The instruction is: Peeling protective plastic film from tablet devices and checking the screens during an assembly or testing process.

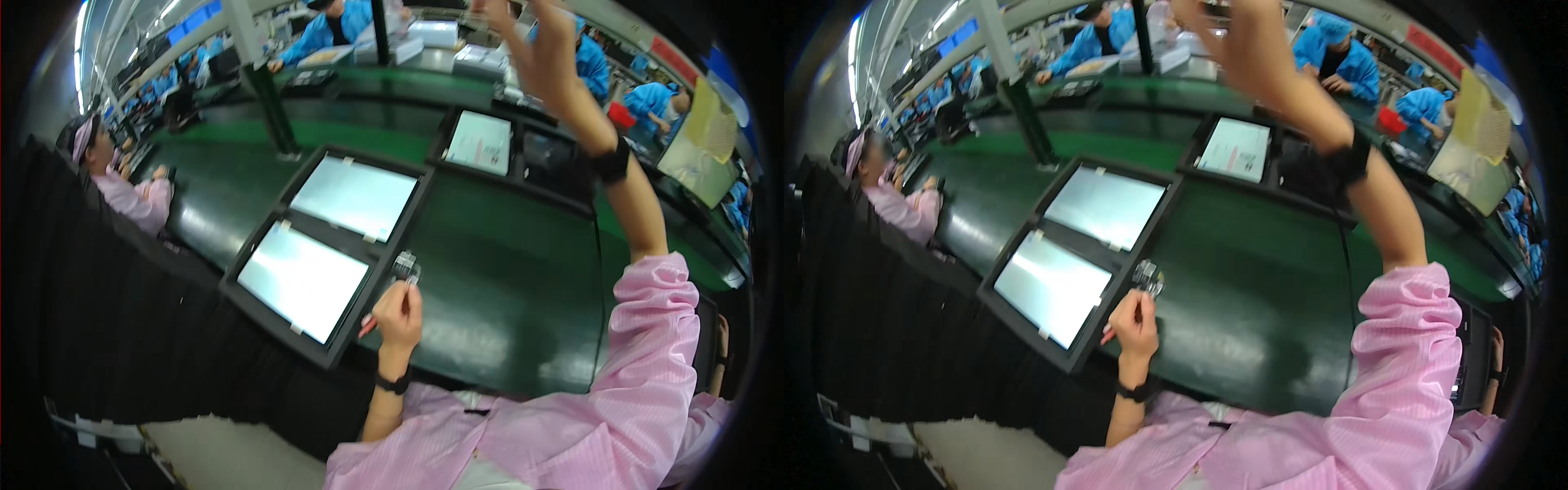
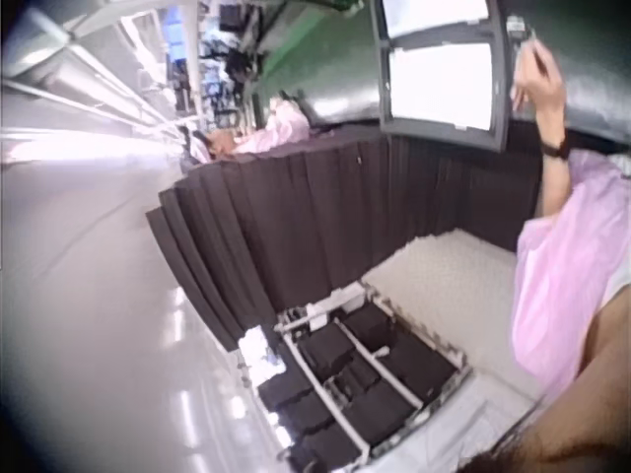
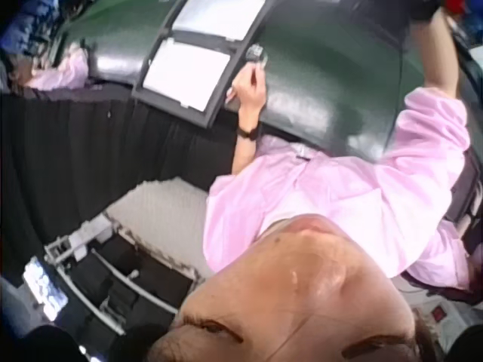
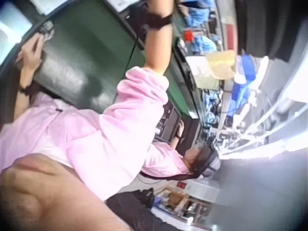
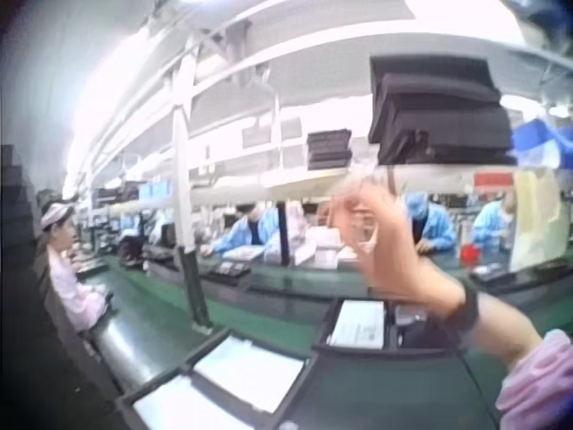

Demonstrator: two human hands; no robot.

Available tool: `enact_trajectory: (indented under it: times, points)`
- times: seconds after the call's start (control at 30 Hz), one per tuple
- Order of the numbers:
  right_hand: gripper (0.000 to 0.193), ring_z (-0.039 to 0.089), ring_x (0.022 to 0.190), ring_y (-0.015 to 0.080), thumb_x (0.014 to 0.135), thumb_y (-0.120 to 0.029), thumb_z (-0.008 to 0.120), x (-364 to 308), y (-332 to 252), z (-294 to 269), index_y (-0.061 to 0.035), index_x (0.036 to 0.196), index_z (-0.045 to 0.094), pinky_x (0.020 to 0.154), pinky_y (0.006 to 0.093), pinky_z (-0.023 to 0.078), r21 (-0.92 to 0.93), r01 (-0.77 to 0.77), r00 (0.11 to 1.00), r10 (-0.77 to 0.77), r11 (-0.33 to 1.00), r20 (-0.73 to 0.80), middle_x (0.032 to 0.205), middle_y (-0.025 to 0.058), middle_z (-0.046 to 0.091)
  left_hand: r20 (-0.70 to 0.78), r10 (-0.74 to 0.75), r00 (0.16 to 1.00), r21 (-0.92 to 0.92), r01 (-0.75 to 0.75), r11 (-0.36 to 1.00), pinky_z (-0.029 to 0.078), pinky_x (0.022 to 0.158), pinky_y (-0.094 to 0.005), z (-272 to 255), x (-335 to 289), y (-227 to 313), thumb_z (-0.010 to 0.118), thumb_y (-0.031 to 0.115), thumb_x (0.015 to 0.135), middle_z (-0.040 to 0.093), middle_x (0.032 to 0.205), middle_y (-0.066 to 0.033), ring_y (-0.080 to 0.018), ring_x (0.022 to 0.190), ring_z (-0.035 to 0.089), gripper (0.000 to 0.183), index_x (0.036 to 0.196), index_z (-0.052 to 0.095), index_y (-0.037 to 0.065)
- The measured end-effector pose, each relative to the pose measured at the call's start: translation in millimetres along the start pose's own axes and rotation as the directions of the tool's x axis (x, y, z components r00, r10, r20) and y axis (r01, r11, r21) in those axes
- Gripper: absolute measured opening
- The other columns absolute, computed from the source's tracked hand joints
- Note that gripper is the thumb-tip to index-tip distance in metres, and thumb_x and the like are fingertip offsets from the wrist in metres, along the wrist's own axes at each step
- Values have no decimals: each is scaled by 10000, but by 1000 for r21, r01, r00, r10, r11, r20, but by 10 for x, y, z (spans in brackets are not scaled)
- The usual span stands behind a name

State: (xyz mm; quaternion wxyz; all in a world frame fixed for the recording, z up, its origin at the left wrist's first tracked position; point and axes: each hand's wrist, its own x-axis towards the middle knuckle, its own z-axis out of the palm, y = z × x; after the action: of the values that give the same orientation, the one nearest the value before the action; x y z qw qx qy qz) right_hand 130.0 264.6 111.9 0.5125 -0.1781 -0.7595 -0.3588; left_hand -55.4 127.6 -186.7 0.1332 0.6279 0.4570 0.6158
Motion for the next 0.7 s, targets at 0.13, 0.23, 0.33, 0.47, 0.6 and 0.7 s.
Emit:
enact_trajectory:
  times: [0.13, 0.23, 0.33, 0.47, 0.6, 0.7]
  points:
    - [240, 530, 899, 264, 820, -193, 551, -1253, -1264, 415, -53, 1015, 566, 796, 360, 425, 445, -506, 689, 36, 739, 724, 916, 104, 582, -292, 59, 955, -73, -84, 994, 258, 400, -255, -93, -81, -21, 441, 59, 830, 371, 482, -40, -115, 407, 351, 263, 577, 400, 2]
    - [337, 488, 1046, 274, 840, -249, 543, -1901, -1610, 514, -57, 1116, 528, 884, 359, 402, 459, -698, 586, 70, 550, 807, 1114, 132, 513, -253, 50, 966, -43, -63, 997, 338, 421, -236, -74, -99, -8, 434, 35, 820, 400, 498, -42, -104, 426, 391, 247, 577, 415, -6]
    - [346, 493, 1066, 275, 829, -245, 562, -2013, -1694, 534, -63, 1121, 527, 889, 346, 409, 461, -750, 571, 111, 475, 814, 1144, 127, 508, -157, 35, 987, -18, -39, 999, 416, 465, -246, -118, -131, -2, 433, 28, 813, 425, 512, -50, -114, 438, 422, 229, 587, 434, -10]
    - [367, 521, 1053, 287, 797, -212, 607, -2051, -1806, 475, -69, 1126, 527, 860, 340, 439, 479, -817, 554, 206, 321, 807, 1189, 124, 501, -155, 17, 988, -36, -23, 999, 409, 469, -236, -127, -159, -20, 434, 37, 817, 433, 508, -42, -107, 437, 421, 227, 595, 441, -10]
    - [537, 503, 1094, 289, 734, -177, 676, -2164, -1795, 472, -62, 1218, 472, 886, 349, 437, 555, -700, 667, 132, 449, 734, 1269, 124, 454, -125, 3, 992, 38, 2, 999, 422, 485, -231, -149, -124, 31, 437, 44, 823, 446, 510, -38, -104, 440, 432, 228, 602, 447, -10]
    - [593, 484, 1122, 292, 709, -154, 692, -2183, -1764, 483, -59, 1243, 453, 909, 353, 427, 548, -726, 651, 156, 415, 743, 1264, 124, 461, -132, -8, 991, -18, 6, 1000, 427, 492, -229, -109, -127, -38, 441, 46, 827, 460, 515, -45, -103, 444, 451, 228, 608, 454, -17]
